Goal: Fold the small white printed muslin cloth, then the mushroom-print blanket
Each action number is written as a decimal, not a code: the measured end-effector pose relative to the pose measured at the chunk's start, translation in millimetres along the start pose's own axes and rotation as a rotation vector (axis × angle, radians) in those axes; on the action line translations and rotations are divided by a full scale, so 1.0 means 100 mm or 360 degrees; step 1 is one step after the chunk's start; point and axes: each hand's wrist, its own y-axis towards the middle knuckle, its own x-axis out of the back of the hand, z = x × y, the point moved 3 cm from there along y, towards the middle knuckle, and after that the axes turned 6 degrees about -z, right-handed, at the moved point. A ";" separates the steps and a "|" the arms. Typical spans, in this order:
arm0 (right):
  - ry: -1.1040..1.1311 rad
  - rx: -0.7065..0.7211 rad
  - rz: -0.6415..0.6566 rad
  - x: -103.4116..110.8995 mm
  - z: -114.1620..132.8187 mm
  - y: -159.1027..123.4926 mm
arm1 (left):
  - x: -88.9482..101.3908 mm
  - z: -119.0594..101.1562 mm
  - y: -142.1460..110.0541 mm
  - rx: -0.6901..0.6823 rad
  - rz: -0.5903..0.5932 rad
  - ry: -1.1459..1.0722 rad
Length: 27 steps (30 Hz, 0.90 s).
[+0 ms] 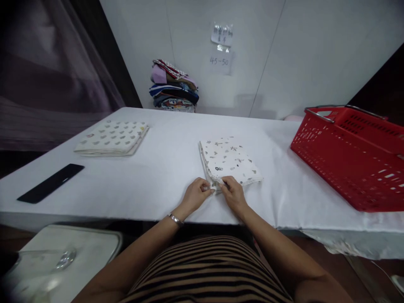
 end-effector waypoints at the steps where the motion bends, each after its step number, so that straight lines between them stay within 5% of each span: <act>1: -0.0018 0.0013 0.0001 -0.01 0.00 -0.01 | -0.01 -0.01 -0.01 -0.0007 -0.0014 0.0046; 13: -0.0075 0.0091 -0.0096 -0.08 -0.04 -0.06 | -0.02 -0.14 -0.06 -0.0217 0.0066 0.0255; 22: -0.0475 0.0566 0.0108 -0.17 -0.06 -0.27 | -0.05 -0.07 -0.12 -0.0128 0.0112 0.0174; 27: -0.0599 0.0640 0.0153 -0.17 -0.12 -0.27 | -0.03 -0.07 -0.13 -0.0157 0.0100 0.0065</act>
